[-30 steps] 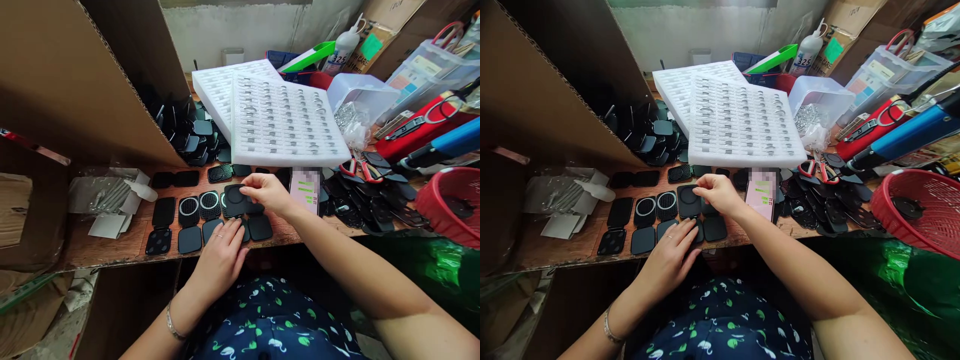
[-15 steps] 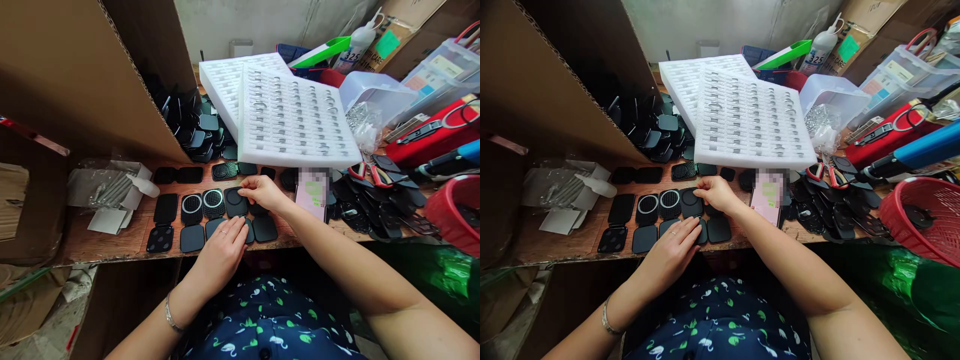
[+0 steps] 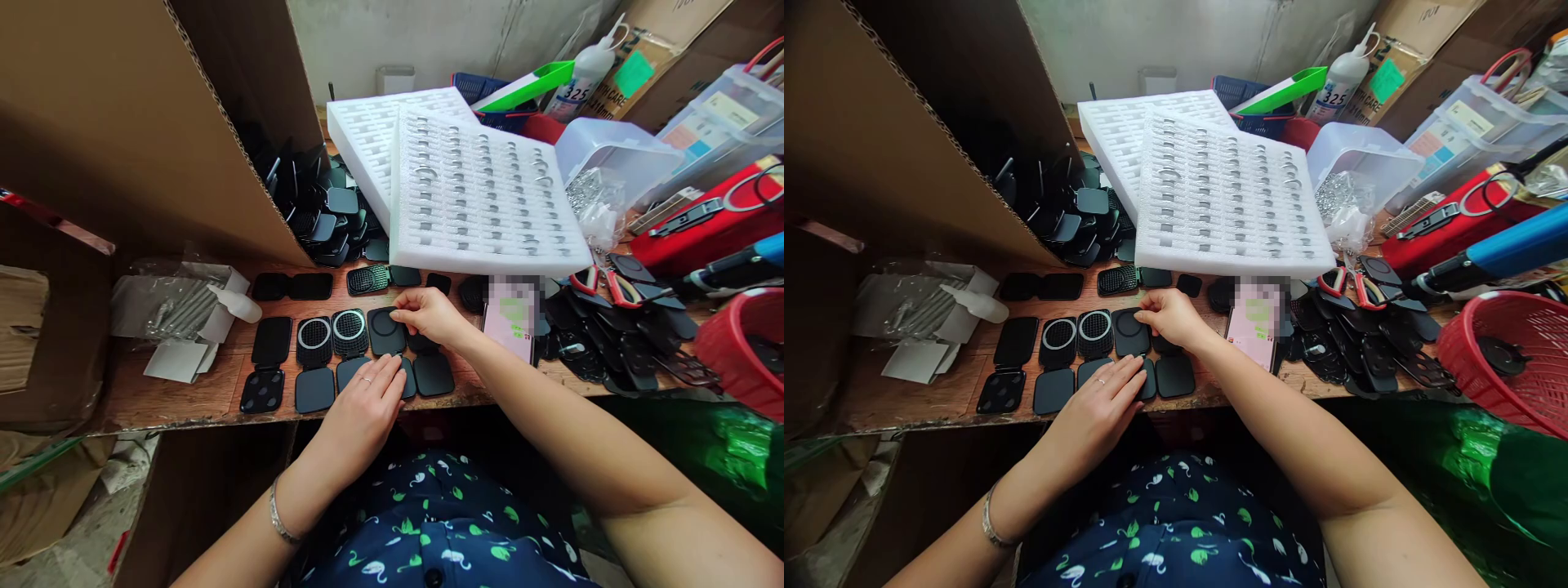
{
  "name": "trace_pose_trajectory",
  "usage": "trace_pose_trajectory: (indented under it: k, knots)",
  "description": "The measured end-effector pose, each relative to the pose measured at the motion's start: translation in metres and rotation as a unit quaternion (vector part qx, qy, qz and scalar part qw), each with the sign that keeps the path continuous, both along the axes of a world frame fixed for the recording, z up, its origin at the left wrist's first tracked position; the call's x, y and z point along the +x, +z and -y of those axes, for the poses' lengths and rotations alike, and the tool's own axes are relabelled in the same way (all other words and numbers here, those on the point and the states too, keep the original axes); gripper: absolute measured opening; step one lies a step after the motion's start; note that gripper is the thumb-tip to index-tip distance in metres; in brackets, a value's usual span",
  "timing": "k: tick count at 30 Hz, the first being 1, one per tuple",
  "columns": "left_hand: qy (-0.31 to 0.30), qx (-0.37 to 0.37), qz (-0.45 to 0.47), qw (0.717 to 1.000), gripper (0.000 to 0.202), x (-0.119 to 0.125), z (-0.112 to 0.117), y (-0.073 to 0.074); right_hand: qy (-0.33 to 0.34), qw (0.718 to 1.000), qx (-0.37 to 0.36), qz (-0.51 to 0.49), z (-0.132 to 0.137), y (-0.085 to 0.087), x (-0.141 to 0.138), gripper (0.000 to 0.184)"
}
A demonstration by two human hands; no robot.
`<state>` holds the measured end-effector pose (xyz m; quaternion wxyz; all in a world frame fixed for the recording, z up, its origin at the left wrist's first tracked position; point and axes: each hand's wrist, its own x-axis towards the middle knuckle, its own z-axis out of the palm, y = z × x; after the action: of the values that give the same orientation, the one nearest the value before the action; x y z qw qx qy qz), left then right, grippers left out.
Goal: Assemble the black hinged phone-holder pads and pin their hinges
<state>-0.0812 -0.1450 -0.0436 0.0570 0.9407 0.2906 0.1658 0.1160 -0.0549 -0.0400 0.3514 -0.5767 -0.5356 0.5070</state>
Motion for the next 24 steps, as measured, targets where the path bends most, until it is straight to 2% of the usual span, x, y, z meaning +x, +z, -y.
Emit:
trace_pose_trajectory:
  k: [10, 24]
  knots:
    - [-0.009, 0.013, -0.003, 1.0, 0.029, -0.0009, -0.0017, 0.0021, -0.004, 1.0, -0.007, 0.02, 0.0003, 0.0039, -0.0028, 0.011]
    - [-0.008, 0.003, -0.02, 1.0, 0.03, -0.0017, -0.0009, 0.0007, 0.001, 0.995, 0.017, 0.102, 0.0024, 0.006, -0.0043, 0.011]
